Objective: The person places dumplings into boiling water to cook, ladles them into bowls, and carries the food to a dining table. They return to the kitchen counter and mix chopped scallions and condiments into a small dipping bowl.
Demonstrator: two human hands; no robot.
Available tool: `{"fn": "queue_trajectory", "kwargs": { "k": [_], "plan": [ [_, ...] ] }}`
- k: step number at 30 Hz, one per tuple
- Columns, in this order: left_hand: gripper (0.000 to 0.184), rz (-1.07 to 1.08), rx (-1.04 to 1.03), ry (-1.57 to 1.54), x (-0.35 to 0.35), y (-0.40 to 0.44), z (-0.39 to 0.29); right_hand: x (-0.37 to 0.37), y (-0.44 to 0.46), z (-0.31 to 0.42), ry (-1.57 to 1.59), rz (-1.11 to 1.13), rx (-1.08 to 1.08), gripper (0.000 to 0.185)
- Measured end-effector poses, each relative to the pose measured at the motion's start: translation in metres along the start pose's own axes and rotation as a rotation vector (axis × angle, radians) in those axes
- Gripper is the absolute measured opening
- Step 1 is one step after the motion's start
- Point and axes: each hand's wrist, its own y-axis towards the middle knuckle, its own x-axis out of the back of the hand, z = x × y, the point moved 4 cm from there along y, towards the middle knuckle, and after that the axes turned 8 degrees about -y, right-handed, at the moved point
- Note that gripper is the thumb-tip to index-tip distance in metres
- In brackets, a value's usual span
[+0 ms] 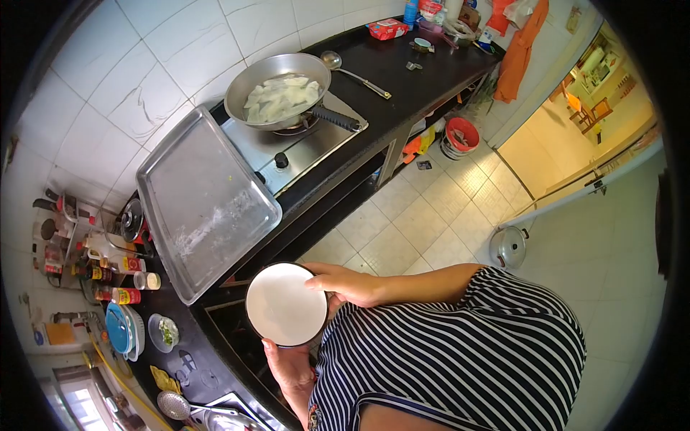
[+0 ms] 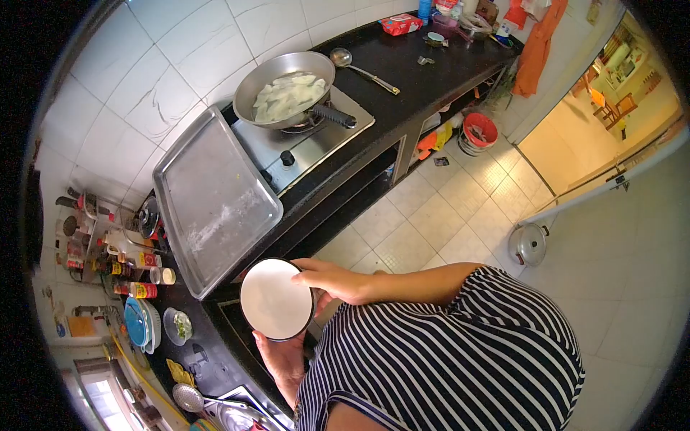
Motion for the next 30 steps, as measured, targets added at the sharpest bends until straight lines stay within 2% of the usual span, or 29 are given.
{"fn": "queue_trajectory", "kwargs": {
  "k": [12,16,21,24,27,30],
  "plan": [
    [0.088,-0.026,-0.122,-0.052,0.031,-0.048,-0.014,-0.051,0.016,-0.014,-0.065,0.165,-0.039,0.067],
    [0.086,-0.109,-0.19,-0.08,0.045,-0.074,-0.025,-0.079,0.023,-0.03,-0.088,0.253,-0.075,0.067],
    [0.081,-0.229,-0.223,-0.166,0.087,-0.109,-0.031,-0.12,0.035,-0.052,-0.205,0.288,-0.07,0.065],
    [0.08,-0.258,-0.245,-0.228,0.118,-0.129,-0.041,-0.156,0.037,-0.056,-0.164,0.348,-0.189,0.062],
    [0.078,-0.275,-0.378,-0.232,0.141,-0.155,-0.048,-0.183,0.037,-0.088,-0.198,0.35,-0.201,0.056],
    [0.08,-0.275,-0.428,-0.23,0.143,-0.182,-0.077,-0.224,0.031,-0.081,-0.271,0.385,-0.239,0.054]
  ]
}}
